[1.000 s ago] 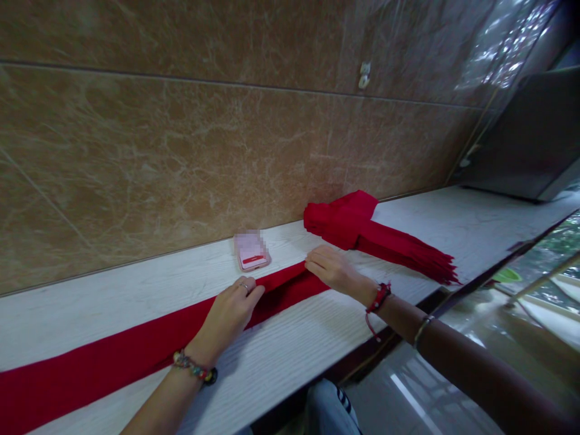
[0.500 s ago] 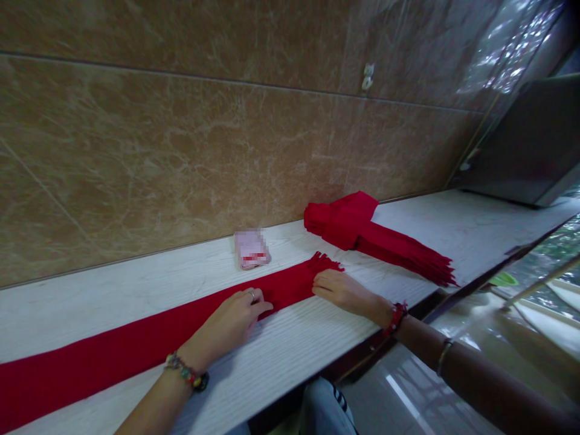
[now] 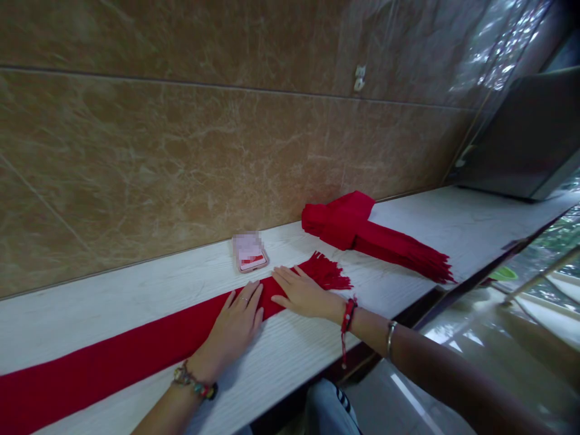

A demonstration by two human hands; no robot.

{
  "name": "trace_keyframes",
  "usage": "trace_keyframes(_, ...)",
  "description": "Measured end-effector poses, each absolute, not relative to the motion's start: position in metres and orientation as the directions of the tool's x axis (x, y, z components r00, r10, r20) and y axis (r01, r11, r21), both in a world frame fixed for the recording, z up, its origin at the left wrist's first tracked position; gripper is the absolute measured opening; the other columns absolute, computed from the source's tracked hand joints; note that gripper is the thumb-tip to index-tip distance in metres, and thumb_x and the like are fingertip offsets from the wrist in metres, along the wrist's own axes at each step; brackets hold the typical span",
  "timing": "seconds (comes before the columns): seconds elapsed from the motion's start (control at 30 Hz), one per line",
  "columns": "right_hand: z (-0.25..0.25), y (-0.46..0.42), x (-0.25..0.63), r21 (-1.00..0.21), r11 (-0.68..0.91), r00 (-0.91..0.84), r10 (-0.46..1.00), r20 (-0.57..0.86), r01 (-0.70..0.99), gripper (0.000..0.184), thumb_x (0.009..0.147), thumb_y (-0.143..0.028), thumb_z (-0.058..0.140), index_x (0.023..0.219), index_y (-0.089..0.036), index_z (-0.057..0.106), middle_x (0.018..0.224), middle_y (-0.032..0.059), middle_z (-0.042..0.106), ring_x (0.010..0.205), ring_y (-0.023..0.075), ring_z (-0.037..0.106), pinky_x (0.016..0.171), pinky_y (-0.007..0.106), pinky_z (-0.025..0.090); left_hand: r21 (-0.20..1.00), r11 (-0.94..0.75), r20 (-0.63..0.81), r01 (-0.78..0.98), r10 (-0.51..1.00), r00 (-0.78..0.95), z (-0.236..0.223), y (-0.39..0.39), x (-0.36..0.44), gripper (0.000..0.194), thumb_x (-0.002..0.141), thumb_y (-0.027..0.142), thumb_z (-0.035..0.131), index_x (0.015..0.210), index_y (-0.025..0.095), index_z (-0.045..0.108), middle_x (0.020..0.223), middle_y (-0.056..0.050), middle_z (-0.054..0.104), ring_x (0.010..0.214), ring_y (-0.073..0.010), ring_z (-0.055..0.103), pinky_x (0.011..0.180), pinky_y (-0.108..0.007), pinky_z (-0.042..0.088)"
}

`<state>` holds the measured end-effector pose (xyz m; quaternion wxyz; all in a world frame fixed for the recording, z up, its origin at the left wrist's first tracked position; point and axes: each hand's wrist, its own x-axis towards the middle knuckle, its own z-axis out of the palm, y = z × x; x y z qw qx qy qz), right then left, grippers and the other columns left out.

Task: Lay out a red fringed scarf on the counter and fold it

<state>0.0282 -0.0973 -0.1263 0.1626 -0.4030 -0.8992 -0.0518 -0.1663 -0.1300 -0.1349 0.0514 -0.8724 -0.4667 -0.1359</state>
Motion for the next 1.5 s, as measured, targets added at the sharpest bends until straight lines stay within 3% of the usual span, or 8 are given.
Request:
trace_keyframes(0.27,-0.128,-0.106,0.078,0.001,0.543,-0.536,0.829,0.161,0.84,0.073,0.083,-0.058,0.031,0.131,-0.002,0.033,0.135,0.0228,0.031,0.127,0.0304,0.025,0.1,0.053,0.023,0.011,-0.38,-0.026,0.925,0.924,0.381,-0.115,-0.142,-0.163,0.055,0.087,0.035,0.026,0.136,0.009,0.023,0.142,-0.012,0.019,0.13,-0.0295,0.016,0.1,-0.056,0.02)
trace_keyframes(0.4,-0.114,-0.102,0.057,-0.008,0.53,-0.521,0.835,0.179,0.848,0.07,0.086,-0.055,0.026,0.13,-0.001,0.033,0.136,0.0235,0.029,0.128,0.0311,0.022,0.099,0.054,0.023,0.056,-0.383,-0.043,0.922,0.922,0.386,-0.111,-0.143,-0.161,0.056,0.086,0.036,0.027,0.136,0.009,0.023,0.141,-0.014,0.019,0.13,-0.029,0.015,0.1,-0.055,0.02)
trace_keyframes(0.57,-0.123,-0.098,0.014,-0.026,0.652,-0.634,0.746,0.204,0.758,0.056,0.09,-0.044,0.025,0.133,-0.01,0.032,0.137,0.0143,0.032,0.128,0.0249,0.025,0.101,0.047,0.024,0.092,-0.326,-0.049,0.941,0.942,0.332,-0.115,-0.144,-0.162,0.062,0.085,0.041,0.028,0.137,0.008,0.019,0.143,-0.011,0.014,0.131,-0.0251,0.012,0.104,-0.05,0.016)
trace_keyframes(0.83,-0.143,-0.092,0.048,0.014,0.53,-0.525,0.835,0.162,0.848,0.064,0.087,-0.05,0.025,0.132,-0.004,0.033,0.137,0.0172,0.031,0.127,0.0263,0.026,0.102,0.043,0.025,0.114,-0.243,0.007,0.963,0.97,0.244,-0.123,-0.161,-0.202,0.077,0.079,0.063,0.028,0.138,0.014,0.019,0.143,-0.01,0.014,0.131,-0.0315,0.01,0.101,-0.057,0.015)
trace_keyframes(1.03,-0.133,-0.089,0.033,0.059,0.5,-0.503,0.858,0.099,0.864,0.066,0.084,-0.052,0.03,0.132,-0.007,0.033,0.139,0.0174,0.027,0.128,0.0323,0.02,0.099,0.055,0.021,0.099,-0.189,-0.028,0.977,0.981,0.192,-0.116,-0.194,-0.258,0.071,0.082,0.063,0.018,0.137,0.019,0.021,0.143,-0.007,0.017,0.131,-0.0277,0.012,0.103,-0.053,0.014)
trace_keyframes(1.2,-0.111,-0.104,-0.065,-0.051,0.731,-0.701,0.67,0.243,0.681,0.063,0.086,-0.05,0.025,0.133,-0.009,0.032,0.14,0.0136,0.027,0.13,0.0263,0.016,0.103,0.049,0.018,0.075,-0.176,0.025,0.982,0.984,0.175,-0.108,-0.22,-0.292,0.064,0.085,0.058,0.017,0.135,0.019,0.026,0.142,-0.008,0.022,0.131,-0.0243,0.015,0.104,-0.047,0.016)
trace_keyframes(1.37,-0.107,-0.131,-0.166,-0.127,0.897,-0.874,0.441,0.206,0.423,0.059,0.087,-0.047,0.029,0.134,-0.012,0.031,0.14,0.0104,0.027,0.13,0.0244,0.018,0.104,0.045,0.019,-0.045,0.095,0.131,0.994,0.987,-0.089,-0.111,-0.238,-0.366,0.055,0.088,0.05,0.023,0.132,0.02,0.033,0.14,-0.01,0.029,0.129,-0.0267,0.022,0.101,-0.051,0.021)
trace_keyframes(1.5,-0.124,-0.133,-0.188,-0.17,0.918,-0.911,0.383,0.153,0.358,0.055,0.087,-0.048,0.027,0.135,-0.019,0.03,0.14,0.0079,0.028,0.128,0.0259,0.023,0.102,0.047,0.022,-0.087,0.261,0.18,0.961,0.953,-0.243,-0.118,-0.261,-0.441,0.047,0.088,0.044,0.03,0.13,0.025,0.036,0.14,-0.006,0.031,0.129,-0.0274,0.022,0.1,-0.054,0.02)
